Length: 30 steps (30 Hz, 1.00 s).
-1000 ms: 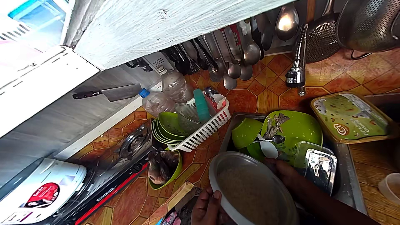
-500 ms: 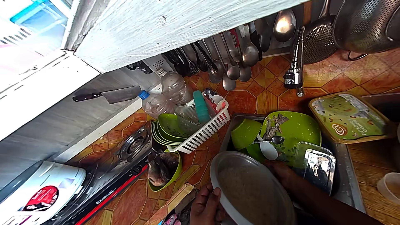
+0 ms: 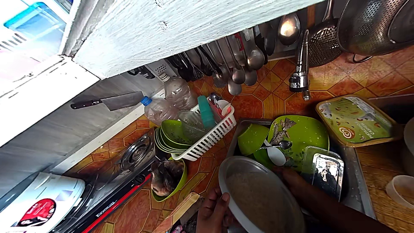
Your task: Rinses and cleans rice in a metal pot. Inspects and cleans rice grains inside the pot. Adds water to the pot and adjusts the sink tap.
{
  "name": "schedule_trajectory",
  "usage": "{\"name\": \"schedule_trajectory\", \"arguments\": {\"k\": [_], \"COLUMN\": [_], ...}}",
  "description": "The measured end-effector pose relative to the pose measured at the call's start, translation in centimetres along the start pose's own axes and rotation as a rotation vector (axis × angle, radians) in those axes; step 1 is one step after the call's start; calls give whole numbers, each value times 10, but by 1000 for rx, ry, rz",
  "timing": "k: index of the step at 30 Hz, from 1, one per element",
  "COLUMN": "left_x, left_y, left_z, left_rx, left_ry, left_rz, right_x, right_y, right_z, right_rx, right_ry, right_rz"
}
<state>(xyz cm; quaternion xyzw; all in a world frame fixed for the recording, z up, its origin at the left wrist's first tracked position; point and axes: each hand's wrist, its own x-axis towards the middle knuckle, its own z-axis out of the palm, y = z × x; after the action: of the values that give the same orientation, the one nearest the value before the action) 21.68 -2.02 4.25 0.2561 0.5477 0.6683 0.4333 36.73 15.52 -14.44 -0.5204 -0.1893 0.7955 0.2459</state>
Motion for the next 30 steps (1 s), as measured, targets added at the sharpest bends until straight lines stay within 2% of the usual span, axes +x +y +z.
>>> {"name": "schedule_trajectory", "arguments": {"k": [30], "left_x": [-6], "left_y": [-1], "left_z": [6], "left_rx": [25], "left_ry": [-28], "left_rz": [6], "right_x": [2], "right_y": [1], "right_z": [-3], "right_rx": [55], "right_ry": [-35], "right_rz": [19]}}
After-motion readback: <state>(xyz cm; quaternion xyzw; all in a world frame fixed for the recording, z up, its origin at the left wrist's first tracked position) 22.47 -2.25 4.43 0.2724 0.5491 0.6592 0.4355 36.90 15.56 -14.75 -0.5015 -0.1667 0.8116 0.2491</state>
